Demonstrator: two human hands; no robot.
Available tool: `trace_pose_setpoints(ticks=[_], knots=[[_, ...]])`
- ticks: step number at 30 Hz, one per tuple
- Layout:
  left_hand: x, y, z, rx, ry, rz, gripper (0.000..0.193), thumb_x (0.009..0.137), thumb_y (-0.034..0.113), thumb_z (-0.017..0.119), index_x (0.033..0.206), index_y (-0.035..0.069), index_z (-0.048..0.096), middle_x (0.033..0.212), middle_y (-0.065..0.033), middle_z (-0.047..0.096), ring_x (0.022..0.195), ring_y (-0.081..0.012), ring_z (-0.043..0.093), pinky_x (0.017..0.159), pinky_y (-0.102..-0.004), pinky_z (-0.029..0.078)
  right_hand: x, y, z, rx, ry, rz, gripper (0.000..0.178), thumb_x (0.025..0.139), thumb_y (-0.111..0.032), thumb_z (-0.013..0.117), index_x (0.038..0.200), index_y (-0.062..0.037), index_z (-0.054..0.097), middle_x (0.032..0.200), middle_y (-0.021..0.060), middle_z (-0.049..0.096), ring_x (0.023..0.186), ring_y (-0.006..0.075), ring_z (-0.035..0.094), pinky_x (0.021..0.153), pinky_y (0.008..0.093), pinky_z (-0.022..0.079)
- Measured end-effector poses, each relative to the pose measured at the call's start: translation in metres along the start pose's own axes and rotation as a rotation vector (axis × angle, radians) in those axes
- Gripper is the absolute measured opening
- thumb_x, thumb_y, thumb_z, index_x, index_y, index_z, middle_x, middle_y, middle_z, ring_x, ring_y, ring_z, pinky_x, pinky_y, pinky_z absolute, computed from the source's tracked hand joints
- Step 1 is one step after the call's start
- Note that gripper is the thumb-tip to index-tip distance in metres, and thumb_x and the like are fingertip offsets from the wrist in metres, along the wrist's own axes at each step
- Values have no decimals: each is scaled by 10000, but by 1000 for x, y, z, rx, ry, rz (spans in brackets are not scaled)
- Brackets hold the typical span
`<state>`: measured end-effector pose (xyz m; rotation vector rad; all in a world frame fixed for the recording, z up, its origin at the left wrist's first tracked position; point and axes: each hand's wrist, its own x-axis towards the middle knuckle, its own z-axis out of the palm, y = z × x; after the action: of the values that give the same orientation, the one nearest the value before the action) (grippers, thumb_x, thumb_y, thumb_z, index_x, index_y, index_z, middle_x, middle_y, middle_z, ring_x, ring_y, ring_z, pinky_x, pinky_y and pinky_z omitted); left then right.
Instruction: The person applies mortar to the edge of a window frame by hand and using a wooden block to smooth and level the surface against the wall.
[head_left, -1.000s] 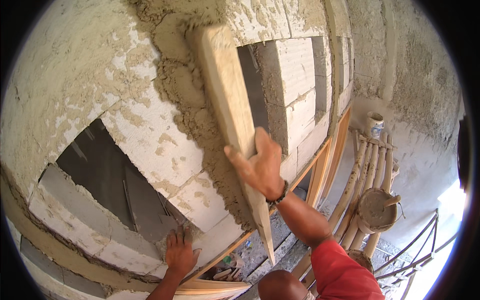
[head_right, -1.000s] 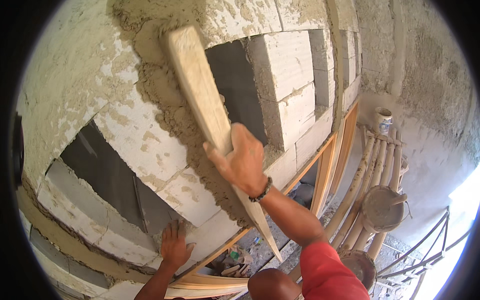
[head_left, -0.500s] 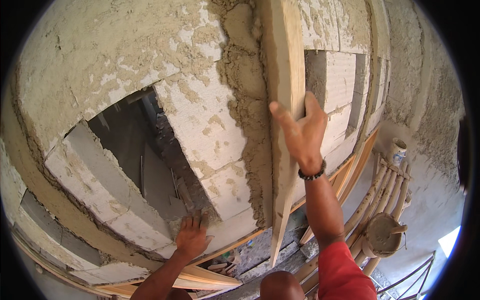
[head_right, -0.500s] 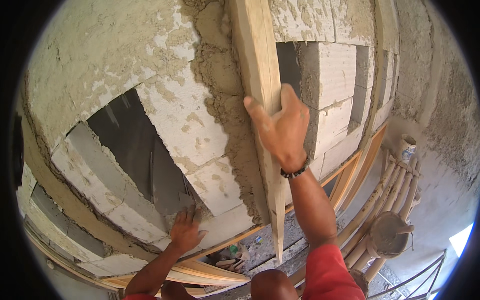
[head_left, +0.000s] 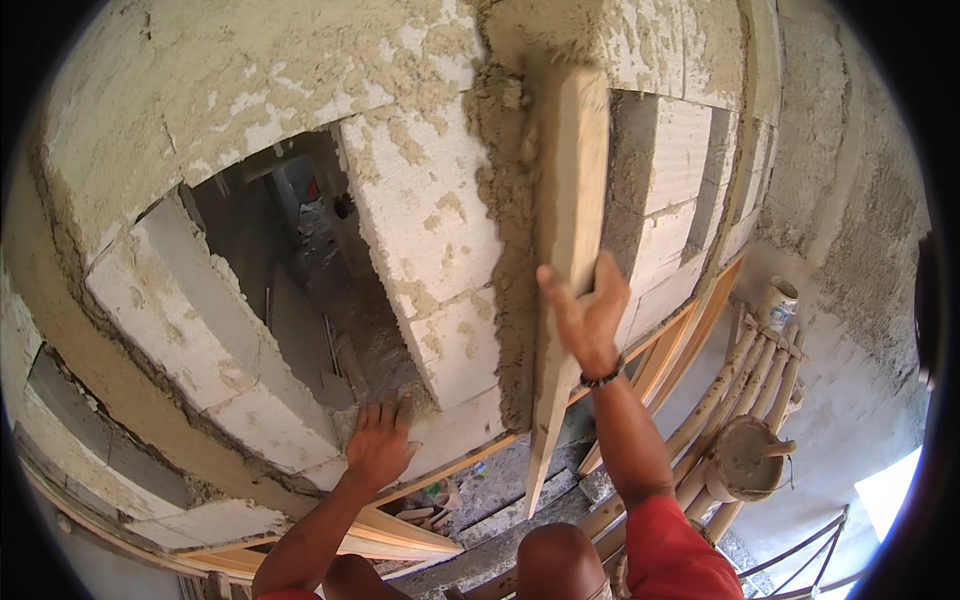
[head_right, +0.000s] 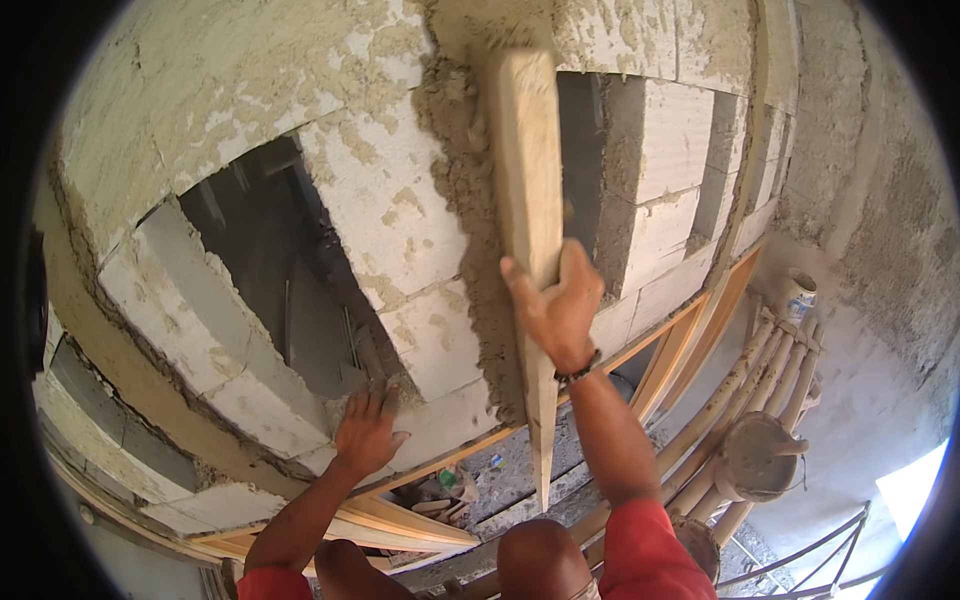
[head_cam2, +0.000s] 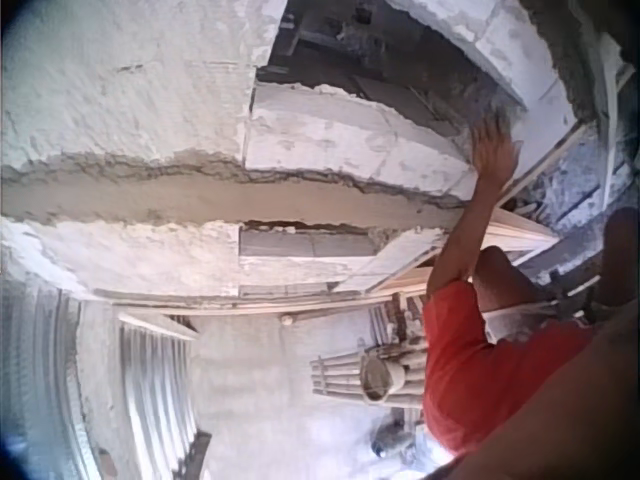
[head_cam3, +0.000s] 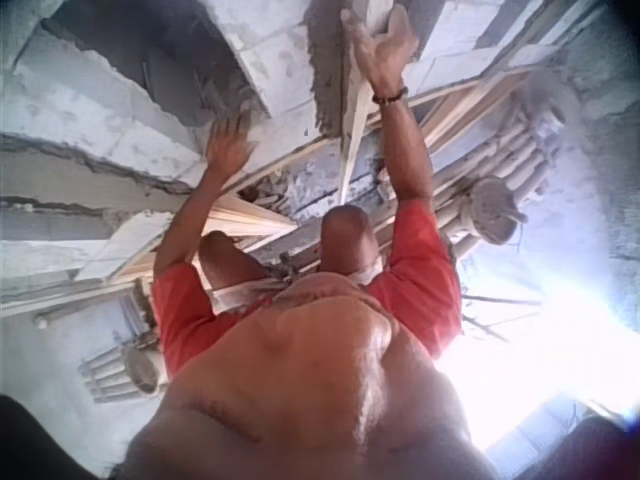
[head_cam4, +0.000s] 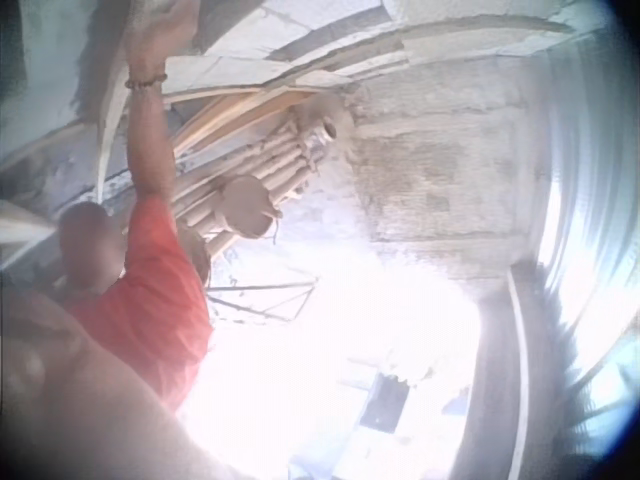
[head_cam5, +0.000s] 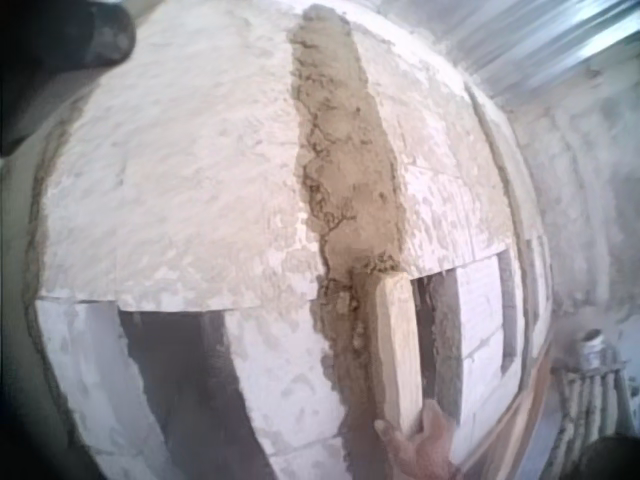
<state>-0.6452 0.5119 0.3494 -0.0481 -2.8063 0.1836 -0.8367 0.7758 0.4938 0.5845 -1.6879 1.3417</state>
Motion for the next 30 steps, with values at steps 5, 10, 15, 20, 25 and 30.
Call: trace_pose_setpoints(ticks=[5, 10, 15, 20, 25, 30], knots=[[-4, 0, 0, 32, -12, -1, 885, 763, 356, 819, 1455, -25, 420, 1446, -274, 448, 1281, -471, 454, 1108, -563, 348, 75, -22, 1, 9, 87, -61, 526, 800, -392, 814, 723, 2, 474, 621, 147, 506, 603, 205, 444, 568, 382, 433], [-6, 7, -4, 35, -75, -39, 877, 768, 356, 812, 1453, -31, 424, 1462, -266, 440, 1297, -456, 446, 1114, -555, 345, 43, -18, 2, 18, 48, -29, 527, 796, -410, 806, 735, -5, 475, 612, 147, 490, 578, 213, 434, 544, 389, 421], [0, 11, -5, 52, -60, -31, 881, 772, 354, 808, 1461, -31, 418, 1474, -261, 431, 1312, -453, 426, 1129, -542, 330, -53, 15, 5, -2, -53, 10, 491, 757, -329, 839, 798, 0, 476, 667, 183, 510, 565, 307, 484, 541, 423, 433], [-2, 4, 2, 52, -60, -22, 865, 804, 348, 786, 1485, -13, 393, 1490, -266, 409, 1309, -461, 424, 1133, -542, 325, -126, 52, 11, 39, -116, 15, 464, 747, -272, 850, 878, 32, 524, 740, 206, 542, 651, 388, 557, 600, 444, 465], [-11, -5, 5, 30, -25, -33, 924, 763, 325, 823, 1490, -21, 369, 1492, -261, 409, 1311, -462, 424, 1124, -541, 335, -128, 57, 12, 18, -75, 30, 456, 765, -280, 861, 814, 13, 515, 704, 178, 510, 607, 333, 491, 574, 420, 445], [3, 4, -1, 25, -27, -11, 922, 764, 325, 823, 1491, -19, 371, 1501, -251, 403, 1330, -453, 415, 1120, -540, 336, -22, 32, -19, -10, 55, 22, 550, 792, -397, 848, 756, -5, 464, 629, 104, 450, 601, 183, 399, 541, 368, 416]])
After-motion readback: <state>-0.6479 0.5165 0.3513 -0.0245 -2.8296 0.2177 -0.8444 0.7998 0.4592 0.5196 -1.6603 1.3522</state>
